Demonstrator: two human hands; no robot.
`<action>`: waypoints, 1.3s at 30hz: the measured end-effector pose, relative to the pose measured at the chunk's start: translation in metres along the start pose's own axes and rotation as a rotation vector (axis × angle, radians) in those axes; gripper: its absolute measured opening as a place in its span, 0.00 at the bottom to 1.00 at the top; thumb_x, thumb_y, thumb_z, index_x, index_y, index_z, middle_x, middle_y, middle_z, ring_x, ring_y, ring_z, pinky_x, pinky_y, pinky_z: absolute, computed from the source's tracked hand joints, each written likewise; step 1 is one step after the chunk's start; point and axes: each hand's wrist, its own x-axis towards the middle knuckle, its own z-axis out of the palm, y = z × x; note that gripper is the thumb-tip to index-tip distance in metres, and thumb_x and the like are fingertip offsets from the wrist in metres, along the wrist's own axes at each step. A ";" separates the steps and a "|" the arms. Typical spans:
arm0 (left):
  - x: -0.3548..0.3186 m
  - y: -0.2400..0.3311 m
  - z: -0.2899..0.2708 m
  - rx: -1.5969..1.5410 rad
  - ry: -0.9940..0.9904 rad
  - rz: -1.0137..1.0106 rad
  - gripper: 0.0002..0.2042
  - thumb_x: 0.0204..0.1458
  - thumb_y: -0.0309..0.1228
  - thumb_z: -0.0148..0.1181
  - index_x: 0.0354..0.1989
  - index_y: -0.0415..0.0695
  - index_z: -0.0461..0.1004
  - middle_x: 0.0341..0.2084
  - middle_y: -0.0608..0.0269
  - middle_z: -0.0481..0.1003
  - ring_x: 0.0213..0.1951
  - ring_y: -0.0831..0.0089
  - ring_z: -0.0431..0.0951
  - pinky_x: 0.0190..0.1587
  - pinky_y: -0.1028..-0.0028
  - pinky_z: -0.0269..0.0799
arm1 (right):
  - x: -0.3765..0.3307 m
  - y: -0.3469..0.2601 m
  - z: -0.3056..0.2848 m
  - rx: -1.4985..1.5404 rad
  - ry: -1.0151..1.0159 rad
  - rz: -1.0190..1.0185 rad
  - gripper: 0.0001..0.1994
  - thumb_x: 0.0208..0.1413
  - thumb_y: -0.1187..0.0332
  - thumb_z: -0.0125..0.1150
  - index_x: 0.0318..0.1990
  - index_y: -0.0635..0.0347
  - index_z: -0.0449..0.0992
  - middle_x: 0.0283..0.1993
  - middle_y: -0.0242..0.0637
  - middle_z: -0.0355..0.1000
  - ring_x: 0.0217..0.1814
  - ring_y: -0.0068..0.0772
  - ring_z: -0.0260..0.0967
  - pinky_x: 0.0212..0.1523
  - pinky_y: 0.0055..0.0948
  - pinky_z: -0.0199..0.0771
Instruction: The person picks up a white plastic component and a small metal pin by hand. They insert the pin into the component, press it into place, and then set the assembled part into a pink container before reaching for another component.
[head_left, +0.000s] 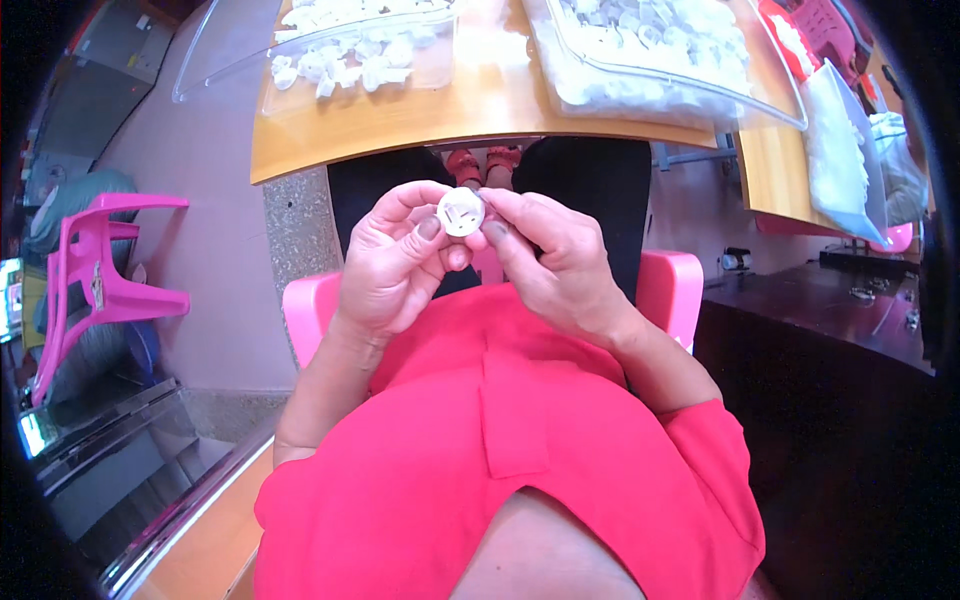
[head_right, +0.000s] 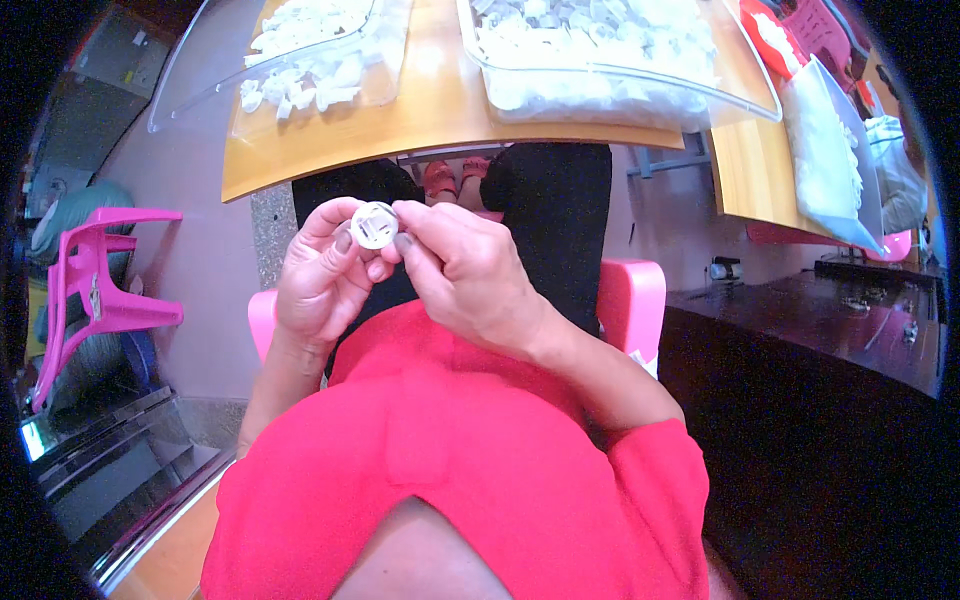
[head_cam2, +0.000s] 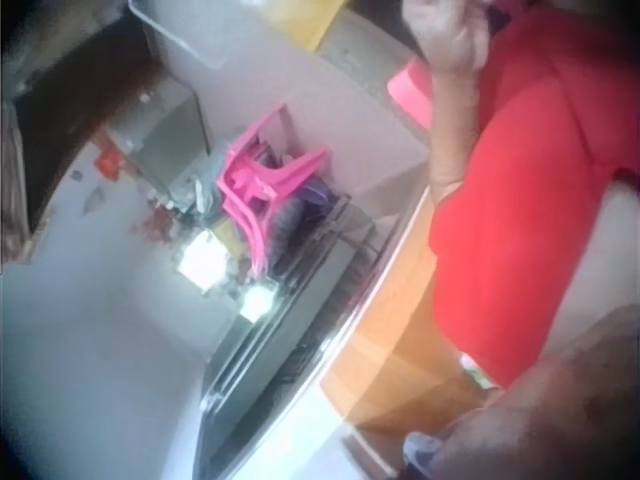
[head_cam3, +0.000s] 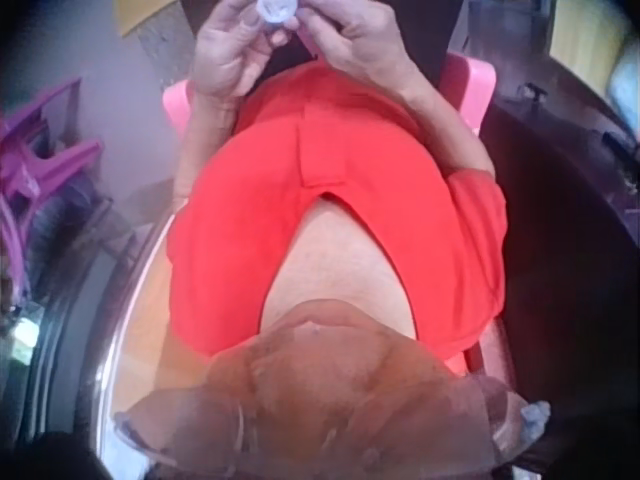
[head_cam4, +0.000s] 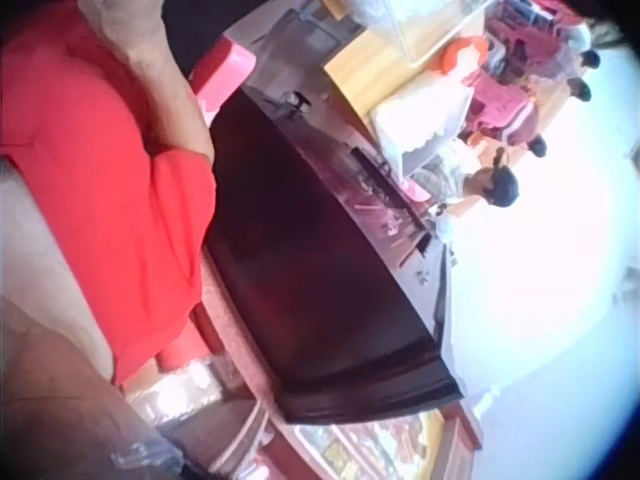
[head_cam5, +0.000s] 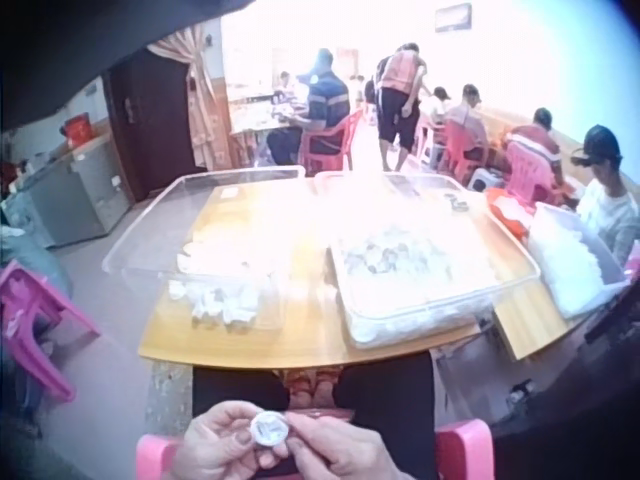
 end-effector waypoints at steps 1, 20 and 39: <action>-0.002 -0.004 -0.002 -0.005 0.000 0.005 0.13 0.55 0.21 0.55 0.49 0.38 0.68 0.39 0.50 0.75 0.39 0.65 0.78 0.37 0.74 0.74 | -0.001 0.000 0.002 -0.004 0.005 0.007 0.09 0.50 0.79 0.57 0.41 0.70 0.74 0.28 0.46 0.71 0.28 0.39 0.74 0.29 0.31 0.72; -0.010 -0.002 -0.022 -0.082 -0.212 -0.281 0.22 0.51 0.21 0.60 0.55 0.32 0.62 0.41 0.49 0.73 0.39 0.61 0.79 0.39 0.72 0.78 | 0.005 -0.010 0.001 -0.133 -0.228 -0.095 0.11 0.48 0.83 0.56 0.41 0.69 0.75 0.30 0.43 0.71 0.30 0.35 0.72 0.29 0.27 0.71; -0.020 0.010 -0.018 0.484 -0.125 0.182 0.19 0.49 0.11 0.56 0.51 0.32 0.70 0.48 0.53 0.71 0.50 0.68 0.73 0.54 0.70 0.71 | -0.021 -0.013 0.002 -0.402 -0.327 -0.135 0.22 0.43 0.80 0.56 0.50 0.67 0.71 0.23 0.41 0.65 0.24 0.40 0.68 0.25 0.36 0.70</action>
